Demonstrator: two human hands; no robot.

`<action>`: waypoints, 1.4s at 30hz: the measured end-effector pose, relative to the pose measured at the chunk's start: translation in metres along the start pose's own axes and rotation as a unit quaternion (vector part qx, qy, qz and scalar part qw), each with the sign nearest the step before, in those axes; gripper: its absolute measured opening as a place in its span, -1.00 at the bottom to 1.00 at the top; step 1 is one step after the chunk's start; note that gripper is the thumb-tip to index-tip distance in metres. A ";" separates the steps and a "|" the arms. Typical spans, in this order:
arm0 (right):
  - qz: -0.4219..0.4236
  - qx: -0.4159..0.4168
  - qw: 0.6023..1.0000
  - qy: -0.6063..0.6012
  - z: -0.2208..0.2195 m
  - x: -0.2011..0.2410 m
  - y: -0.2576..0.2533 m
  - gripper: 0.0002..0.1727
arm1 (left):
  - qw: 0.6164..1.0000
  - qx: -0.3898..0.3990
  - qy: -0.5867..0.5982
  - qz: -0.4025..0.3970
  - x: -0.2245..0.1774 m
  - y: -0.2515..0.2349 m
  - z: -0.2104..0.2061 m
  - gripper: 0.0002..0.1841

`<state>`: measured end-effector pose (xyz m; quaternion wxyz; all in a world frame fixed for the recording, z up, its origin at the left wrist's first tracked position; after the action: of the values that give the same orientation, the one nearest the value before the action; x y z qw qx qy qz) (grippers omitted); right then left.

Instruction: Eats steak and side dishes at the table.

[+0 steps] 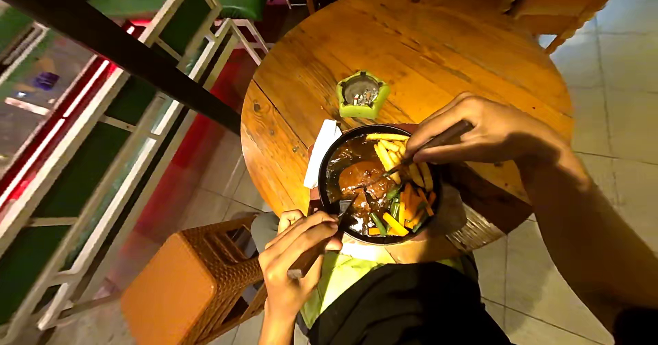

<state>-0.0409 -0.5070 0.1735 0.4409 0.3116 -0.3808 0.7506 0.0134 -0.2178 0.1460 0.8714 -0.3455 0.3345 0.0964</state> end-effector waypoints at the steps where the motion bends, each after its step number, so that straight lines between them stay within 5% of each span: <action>1: -0.001 -0.021 1.000 -0.016 0.001 -0.001 0.004 -0.83 | 1.000 -0.006 0.009 0.004 0.002 0.001 0.001 -0.85; 6: -0.042 -0.151 0.988 -0.016 -0.005 0.002 0.030 -0.85 | 0.998 -0.028 0.048 0.011 0.007 0.000 0.006 -0.85; 21: -0.050 -0.262 0.964 -0.017 -0.047 -0.014 0.061 -0.85 | 0.995 -0.065 0.071 -0.002 0.008 -0.009 0.017 -0.84; 26: -0.071 -0.388 0.918 -0.049 -0.039 -0.017 0.104 -0.80 | 0.993 -0.104 0.060 0.023 0.015 -0.015 0.027 -0.85; 32: -0.092 -0.533 0.828 -0.146 -0.040 -0.053 0.145 -0.74 | 0.967 -0.144 0.134 0.163 0.064 -0.046 0.036 -0.88; 37: -0.089 -0.559 0.800 -0.199 -0.041 -0.063 0.152 -0.79 | 0.937 -0.077 0.234 0.248 0.088 -0.101 0.025 -0.87; 42: -0.099 -0.534 0.815 -0.204 -0.017 -0.067 0.138 -0.78 | 0.947 0.026 0.254 0.193 0.068 -0.164 0.016 -0.90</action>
<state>-0.1396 -0.5654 0.0703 0.5217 0.2095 -0.7701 0.3013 0.1390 -0.3331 0.1987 0.7308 -0.2650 0.6077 0.1627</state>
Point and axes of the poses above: each hand's wrist, its own y-axis away from the middle knuckle, its own z-axis out of the back of the hand, x = y × z, the point moved 9 cm from there along -y, towards the middle knuckle, and after that the axes turned 6 degrees about x, right-handed, at the moved point
